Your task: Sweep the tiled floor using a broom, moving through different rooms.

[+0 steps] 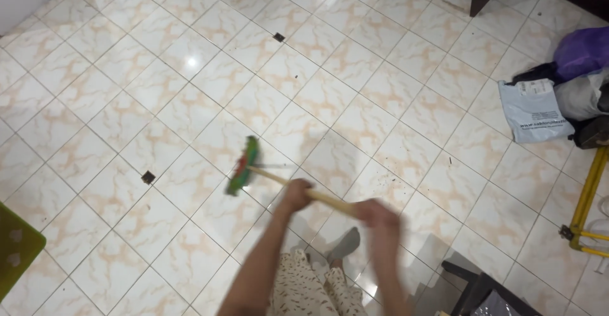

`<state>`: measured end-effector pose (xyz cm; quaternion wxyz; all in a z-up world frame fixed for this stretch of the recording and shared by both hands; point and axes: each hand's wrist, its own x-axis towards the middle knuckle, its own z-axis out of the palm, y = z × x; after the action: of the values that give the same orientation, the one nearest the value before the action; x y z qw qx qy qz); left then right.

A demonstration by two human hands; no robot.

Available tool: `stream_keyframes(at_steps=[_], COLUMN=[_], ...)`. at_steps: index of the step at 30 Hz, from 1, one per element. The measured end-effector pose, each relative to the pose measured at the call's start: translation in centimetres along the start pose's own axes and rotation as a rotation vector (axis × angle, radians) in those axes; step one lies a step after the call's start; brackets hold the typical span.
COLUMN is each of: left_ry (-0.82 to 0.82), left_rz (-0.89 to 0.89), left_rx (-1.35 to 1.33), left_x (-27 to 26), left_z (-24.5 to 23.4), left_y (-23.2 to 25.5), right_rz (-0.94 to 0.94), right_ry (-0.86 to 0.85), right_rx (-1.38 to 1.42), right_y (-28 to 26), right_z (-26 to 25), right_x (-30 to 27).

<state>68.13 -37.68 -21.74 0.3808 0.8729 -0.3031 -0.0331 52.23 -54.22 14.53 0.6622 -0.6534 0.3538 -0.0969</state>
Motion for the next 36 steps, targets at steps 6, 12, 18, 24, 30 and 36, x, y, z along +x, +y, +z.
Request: stream_keyframes(at_steps=[6,12,18,24,30,36], left_ry=[-0.043,-0.148,0.115,0.215,0.214,-0.148], left_rz=[0.077,-0.137,-0.208,-0.156,-0.034,-0.106], left_rx=[-0.392,-0.376,-0.303,-0.377,-0.605,-0.361], left_x=[11.6,14.8,7.8,10.6,21.4,26.2], left_z=[3.5,-3.0,2.0,7.5,6.6,-5.8], left_y=[24.0,35.3,28.3,31.6,33.4,31.2], right_rz=[-0.435,-0.632,-0.341,-0.369,-0.605,-0.685], right_ry=[-0.005,-0.133,-0.135,-0.087,-0.332,-0.233], right_rx=[0.168,0.501,0.58,0.447,0.005,0.192], right_y=[-11.8,-19.1,-7.5,-9.3,-16.5,-22.5], right_z=[-10.7,-15.7,-18.0,-20.5,-18.2,-11.9], right_x=[4.5,6.0,10.7,10.1,12.2,14.6])
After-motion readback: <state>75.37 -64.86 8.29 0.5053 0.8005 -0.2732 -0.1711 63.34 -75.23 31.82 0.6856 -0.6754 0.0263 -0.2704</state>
